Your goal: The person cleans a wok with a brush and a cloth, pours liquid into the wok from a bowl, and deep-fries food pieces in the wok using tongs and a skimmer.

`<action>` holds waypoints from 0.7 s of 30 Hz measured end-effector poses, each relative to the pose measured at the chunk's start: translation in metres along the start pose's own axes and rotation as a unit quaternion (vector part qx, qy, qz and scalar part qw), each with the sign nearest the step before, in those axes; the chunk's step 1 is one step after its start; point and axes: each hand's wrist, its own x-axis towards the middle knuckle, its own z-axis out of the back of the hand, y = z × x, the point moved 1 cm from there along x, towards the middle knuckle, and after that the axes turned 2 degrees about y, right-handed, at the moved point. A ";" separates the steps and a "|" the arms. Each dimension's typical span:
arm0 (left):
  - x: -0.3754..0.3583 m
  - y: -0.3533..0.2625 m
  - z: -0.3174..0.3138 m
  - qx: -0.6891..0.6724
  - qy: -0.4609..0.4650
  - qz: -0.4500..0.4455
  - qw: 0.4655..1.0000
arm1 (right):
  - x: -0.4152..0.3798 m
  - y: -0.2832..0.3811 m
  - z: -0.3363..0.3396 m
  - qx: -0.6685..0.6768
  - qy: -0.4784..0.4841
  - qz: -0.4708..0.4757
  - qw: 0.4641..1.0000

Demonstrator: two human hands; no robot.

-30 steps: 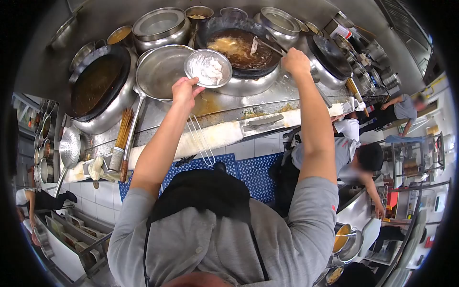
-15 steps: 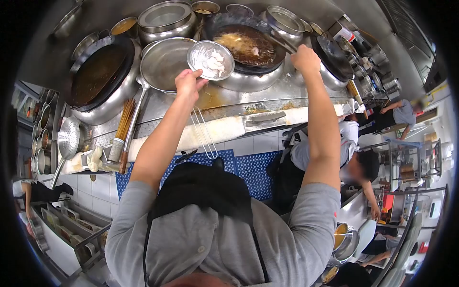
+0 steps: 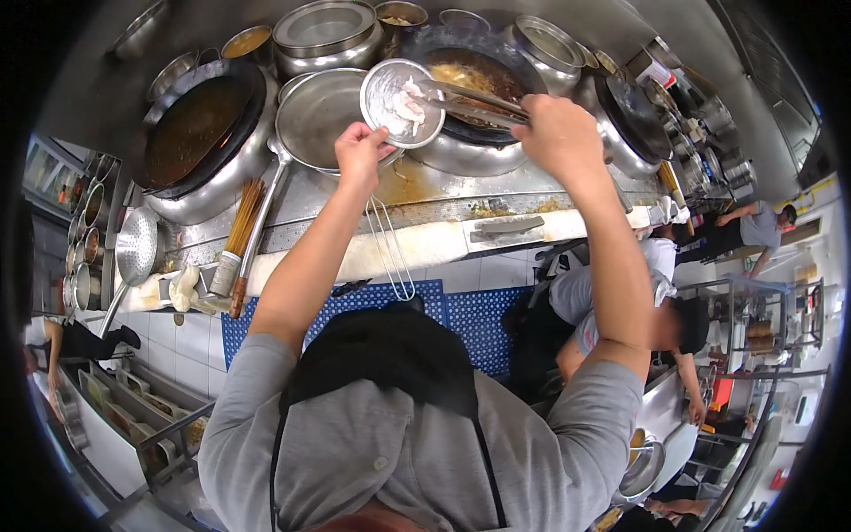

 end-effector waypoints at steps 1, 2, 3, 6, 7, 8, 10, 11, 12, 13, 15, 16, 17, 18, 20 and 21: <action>-0.001 -0.001 -0.004 -0.001 0.007 -0.023 1.000 | 0.000 0.005 -0.001 -0.026 -0.014 0.020 0.999; -0.003 -0.001 -0.007 -0.001 0.012 -0.044 0.999 | 0.002 0.009 -0.001 -0.065 -0.008 0.020 0.998; -0.004 -0.001 -0.008 -0.003 0.016 -0.065 0.998 | 0.000 0.009 0.002 -0.064 -0.014 0.012 0.998; 0.001 -0.001 -0.008 0.022 -0.014 -0.050 0.998 | 0.000 0.007 0.010 -0.056 -0.038 -0.009 0.998; 0.002 -0.002 -0.007 0.023 -0.019 -0.033 0.999 | 0.000 0.001 0.011 -0.047 -0.048 -0.018 0.998; 0.004 -0.003 -0.007 0.024 -0.022 -0.017 0.999 | 0.000 -0.005 0.012 -0.038 -0.057 -0.028 0.997; 0.007 -0.001 -0.006 0.023 -0.025 0.010 0.999 | 0.006 -0.020 0.003 -0.032 -0.033 -0.062 0.997; 0.010 0.002 -0.005 0.018 -0.023 0.020 0.999 | 0.010 -0.029 -0.005 -0.030 -0.022 -0.083 0.996; 0.012 0.004 -0.006 0.014 -0.020 0.031 0.999 | 0.013 -0.040 -0.019 -0.027 -0.039 -0.088 0.995; 0.012 0.004 -0.008 0.007 -0.021 0.042 0.999 | 0.017 -0.051 -0.037 -0.023 -0.057 -0.093 0.994; 0.007 0.003 -0.008 -0.006 -0.026 0.063 0.998 | 0.030 -0.066 -0.070 -0.010 -0.015 -0.165 0.986; 0.004 0.002 -0.008 0.009 -0.024 0.062 0.998 | 0.035 -0.072 -0.088 0.008 -0.006 -0.190 0.982; 0.003 0.003 -0.009 0.002 -0.021 0.062 0.998 | 0.039 -0.077 -0.101 0.027 0.003 -0.214 0.976; 0.002 0.003 -0.009 -0.004 -0.019 0.062 0.998 | 0.044 -0.080 -0.108 0.036 0.035 -0.243 0.969; 0.000 0.004 -0.008 -0.014 -0.018 0.064 0.998 | 0.051 -0.092 -0.126 0.052 0.063 -0.253 0.964; -0.002 0.002 -0.010 -0.018 -0.017 0.065 0.998 | 0.051 -0.094 -0.127 0.060 0.076 -0.258 0.961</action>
